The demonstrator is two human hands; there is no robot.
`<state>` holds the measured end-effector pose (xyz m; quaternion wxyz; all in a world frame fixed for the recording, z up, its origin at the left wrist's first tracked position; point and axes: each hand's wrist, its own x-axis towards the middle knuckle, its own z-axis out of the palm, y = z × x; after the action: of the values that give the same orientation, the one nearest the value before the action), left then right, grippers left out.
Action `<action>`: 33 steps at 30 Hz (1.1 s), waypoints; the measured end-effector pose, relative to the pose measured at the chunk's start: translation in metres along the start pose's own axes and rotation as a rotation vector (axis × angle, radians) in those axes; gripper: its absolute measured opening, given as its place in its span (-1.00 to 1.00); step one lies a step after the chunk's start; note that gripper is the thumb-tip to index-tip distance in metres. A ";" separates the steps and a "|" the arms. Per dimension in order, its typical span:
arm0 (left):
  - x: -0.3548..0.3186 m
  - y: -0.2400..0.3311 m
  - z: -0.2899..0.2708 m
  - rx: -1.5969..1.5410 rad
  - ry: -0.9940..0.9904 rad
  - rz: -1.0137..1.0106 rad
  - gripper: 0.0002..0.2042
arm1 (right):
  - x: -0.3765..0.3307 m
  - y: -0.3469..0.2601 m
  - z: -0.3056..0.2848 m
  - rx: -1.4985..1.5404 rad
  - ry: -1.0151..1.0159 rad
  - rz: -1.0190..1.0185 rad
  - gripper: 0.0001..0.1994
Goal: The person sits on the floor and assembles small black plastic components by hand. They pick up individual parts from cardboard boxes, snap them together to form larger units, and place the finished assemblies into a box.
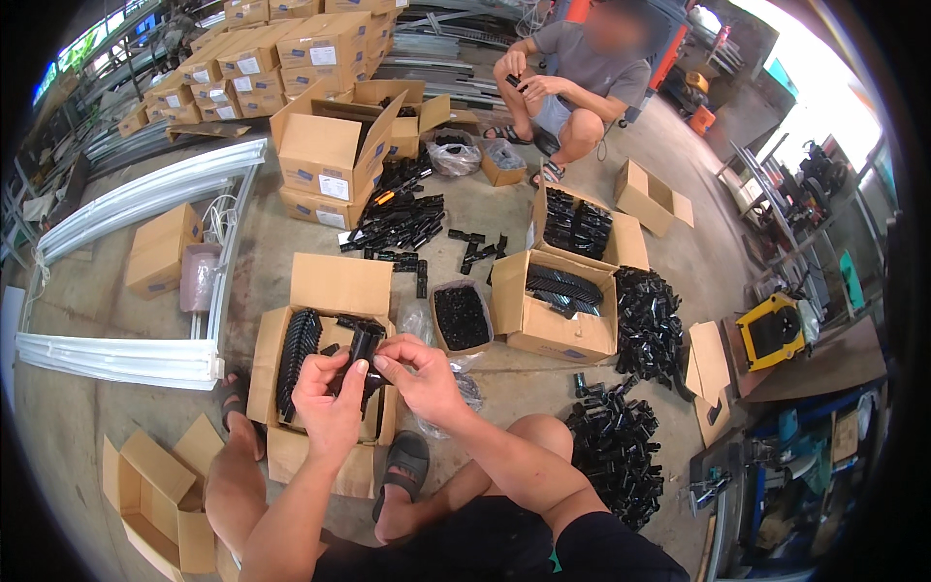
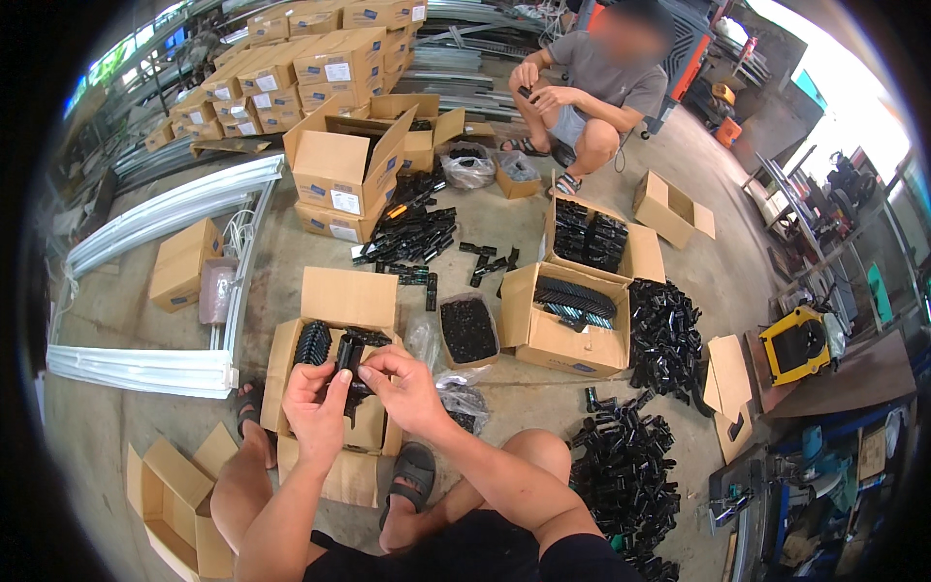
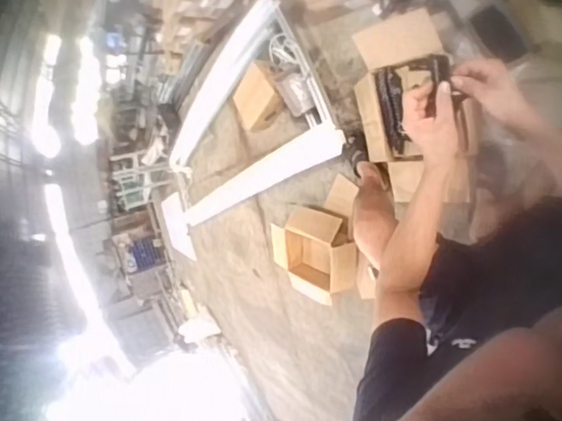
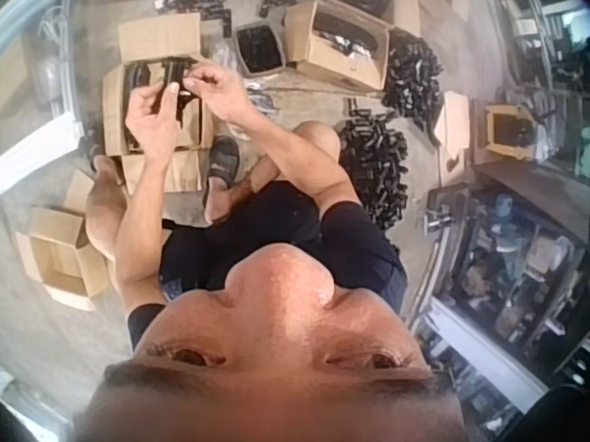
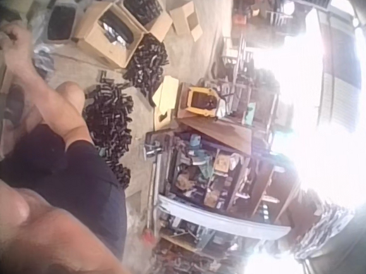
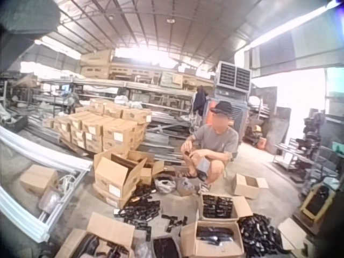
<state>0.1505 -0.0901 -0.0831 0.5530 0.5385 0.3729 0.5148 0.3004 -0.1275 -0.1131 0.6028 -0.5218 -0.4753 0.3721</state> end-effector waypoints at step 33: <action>0.085 0.095 -0.123 -0.096 0.217 0.093 -0.87 | 0.074 -0.136 -0.088 -0.440 0.077 -0.073 -0.66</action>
<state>0.0315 0.0081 0.0041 0.5100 0.4693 0.3804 0.6123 0.3982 -0.1058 0.0337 0.5050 -0.6371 -0.5403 0.2172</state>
